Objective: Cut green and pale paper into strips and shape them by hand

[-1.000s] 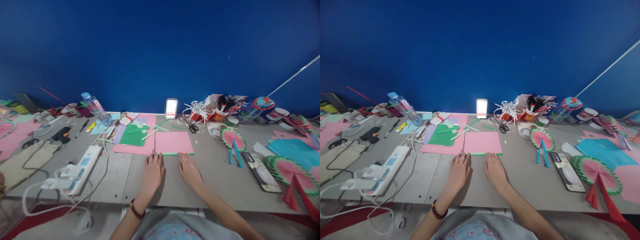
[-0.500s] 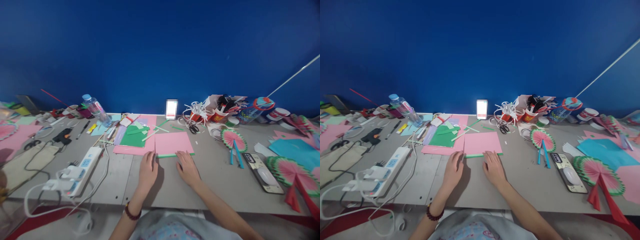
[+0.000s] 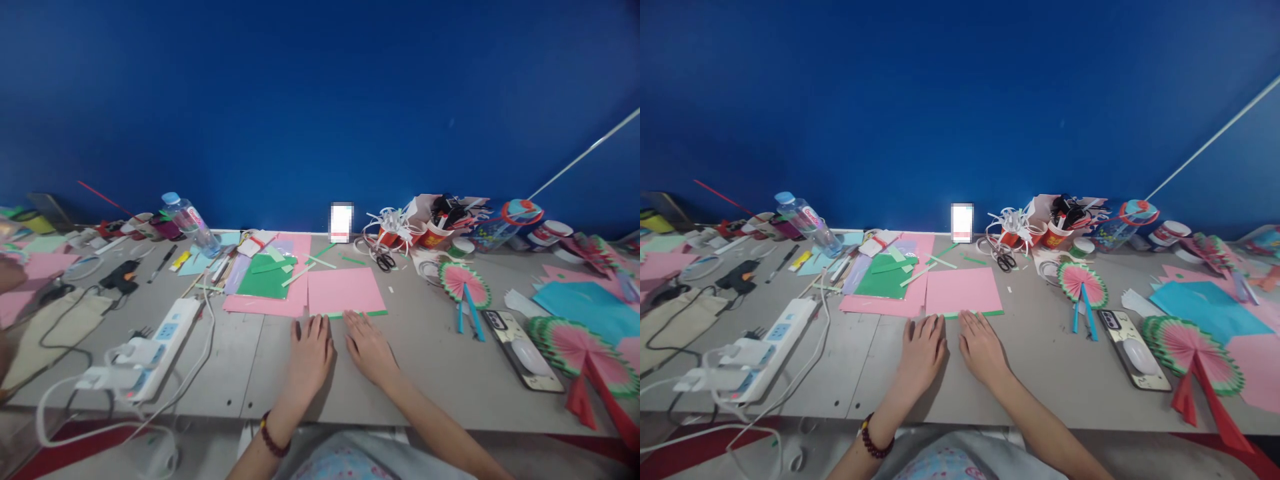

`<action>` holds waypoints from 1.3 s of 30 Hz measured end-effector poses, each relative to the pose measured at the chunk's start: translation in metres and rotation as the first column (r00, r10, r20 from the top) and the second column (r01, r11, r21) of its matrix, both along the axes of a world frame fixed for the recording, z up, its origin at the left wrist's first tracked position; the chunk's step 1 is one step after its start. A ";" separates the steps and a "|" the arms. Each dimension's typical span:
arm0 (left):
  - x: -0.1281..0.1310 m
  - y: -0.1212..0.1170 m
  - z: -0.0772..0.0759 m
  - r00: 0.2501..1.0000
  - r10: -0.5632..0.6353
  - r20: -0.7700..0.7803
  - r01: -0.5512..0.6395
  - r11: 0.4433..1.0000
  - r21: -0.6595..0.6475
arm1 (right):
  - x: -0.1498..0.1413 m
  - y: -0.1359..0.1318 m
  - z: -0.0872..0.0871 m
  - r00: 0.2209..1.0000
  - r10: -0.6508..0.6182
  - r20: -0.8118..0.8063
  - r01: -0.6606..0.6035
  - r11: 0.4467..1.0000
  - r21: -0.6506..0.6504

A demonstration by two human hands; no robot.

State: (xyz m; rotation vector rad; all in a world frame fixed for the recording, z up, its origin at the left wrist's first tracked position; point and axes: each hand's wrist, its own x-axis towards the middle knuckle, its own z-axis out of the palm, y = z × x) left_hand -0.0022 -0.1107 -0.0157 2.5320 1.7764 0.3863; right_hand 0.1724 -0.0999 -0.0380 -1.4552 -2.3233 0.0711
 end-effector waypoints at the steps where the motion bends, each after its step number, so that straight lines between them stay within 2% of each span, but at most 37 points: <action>1: 0.000 0.000 0.000 1.000 0.006 0.004 -0.006 1.000 -0.007 | 0.002 0.001 -0.001 1.000 -0.029 -0.004 0.029 0.999 0.014; 6: -0.001 0.001 -0.001 0.996 0.041 0.078 -0.036 0.998 -0.061 | 0.013 0.006 -0.004 0.994 -0.096 -0.045 0.098 0.994 0.052; 9: -0.011 0.015 0.011 0.987 0.012 0.159 0.004 0.995 -0.102 | 0.017 0.007 -0.008 0.993 -0.076 -0.092 0.081 0.995 0.052; 11: -0.023 0.033 0.023 0.979 -0.019 0.204 0.044 0.992 -0.120 | 0.018 0.007 -0.011 0.989 -0.069 -0.129 0.075 0.996 0.047; 12: -0.030 0.044 0.030 0.982 -0.004 0.189 0.028 0.992 -0.125 | 0.019 0.007 -0.012 0.986 -0.067 -0.150 0.074 0.996 0.041; 14: -0.044 0.068 0.040 0.993 0.100 0.070 -0.094 0.992 -0.089 | 0.020 0.007 -0.014 0.979 -0.063 -0.192 0.069 0.997 0.025; 16: -0.055 0.090 0.044 0.981 0.186 -0.062 -0.191 0.979 -0.074 | 0.022 0.007 -0.014 0.972 -0.059 -0.227 0.063 0.998 0.010; 20: -0.067 0.114 0.033 0.957 0.239 -0.166 -0.247 0.969 -0.031 | 0.023 0.008 -0.013 0.961 -0.059 -0.271 0.062 0.998 0.004; 25: -0.072 0.116 0.010 0.960 0.255 -0.118 -0.246 0.966 0.082 | 0.022 0.009 -0.012 0.943 -0.054 -0.329 0.061 0.998 0.009; 30: -0.074 0.115 0.000 0.977 0.214 -0.018 -0.209 0.966 0.153 | 0.023 0.009 -0.011 0.917 -0.067 -0.392 0.076 0.997 0.008; 35: -0.063 0.110 -0.001 0.975 0.090 0.201 -0.134 0.967 0.218 | 0.022 0.011 -0.007 0.892 -0.055 -0.450 0.085 0.995 0.048; 39: -0.046 0.100 0.011 0.950 -0.020 0.312 -0.061 0.966 0.249 | 0.022 0.011 -0.005 0.888 -0.051 -0.457 0.101 0.991 0.085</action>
